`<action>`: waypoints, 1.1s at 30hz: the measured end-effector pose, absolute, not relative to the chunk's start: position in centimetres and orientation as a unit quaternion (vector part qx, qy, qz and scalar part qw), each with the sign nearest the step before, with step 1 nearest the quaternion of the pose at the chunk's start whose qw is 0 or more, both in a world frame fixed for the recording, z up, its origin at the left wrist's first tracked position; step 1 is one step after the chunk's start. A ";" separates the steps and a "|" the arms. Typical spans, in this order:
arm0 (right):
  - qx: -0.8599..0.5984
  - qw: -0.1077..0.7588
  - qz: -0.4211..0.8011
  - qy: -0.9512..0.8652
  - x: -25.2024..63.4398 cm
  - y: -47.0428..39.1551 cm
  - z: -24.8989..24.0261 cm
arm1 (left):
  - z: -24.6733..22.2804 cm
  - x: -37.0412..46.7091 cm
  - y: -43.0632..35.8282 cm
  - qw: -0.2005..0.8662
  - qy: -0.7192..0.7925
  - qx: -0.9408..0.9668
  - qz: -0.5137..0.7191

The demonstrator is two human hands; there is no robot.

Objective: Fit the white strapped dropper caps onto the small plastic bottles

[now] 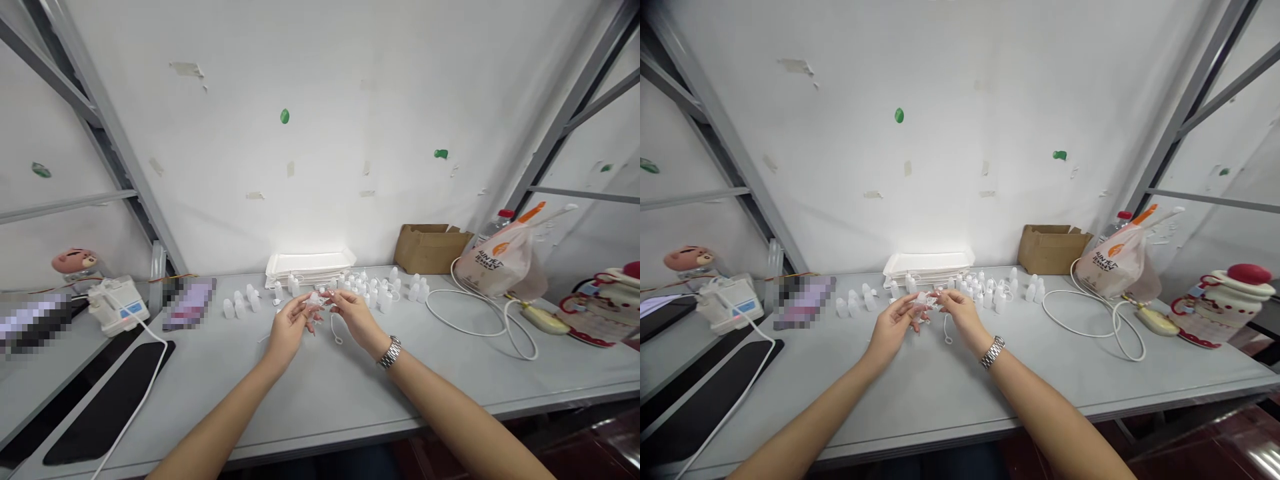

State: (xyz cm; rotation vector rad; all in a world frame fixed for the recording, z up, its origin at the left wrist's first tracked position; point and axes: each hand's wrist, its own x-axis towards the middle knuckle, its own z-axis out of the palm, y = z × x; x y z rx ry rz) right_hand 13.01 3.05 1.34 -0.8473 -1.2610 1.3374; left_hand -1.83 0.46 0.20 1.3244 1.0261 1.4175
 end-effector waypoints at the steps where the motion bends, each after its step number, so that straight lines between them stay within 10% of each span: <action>1: -0.357 0.531 0.553 -0.534 12.9 3.0 1.3 | 0.1 -1.8 0.5 0.455 0.417 0.539 0.574; 15: -0.445 0.548 0.470 -0.530 14.2 4.6 0.9 | 1.0 -2.3 0.5 0.405 0.444 0.502 0.622; 24: -0.480 0.354 0.057 -0.801 13.4 5.3 -3.1 | 0.6 -3.2 1.6 0.410 0.452 0.451 0.652; 33: -0.478 0.258 -0.032 -0.839 13.3 6.9 -3.3 | 0.4 -2.9 1.4 0.411 0.453 0.472 0.635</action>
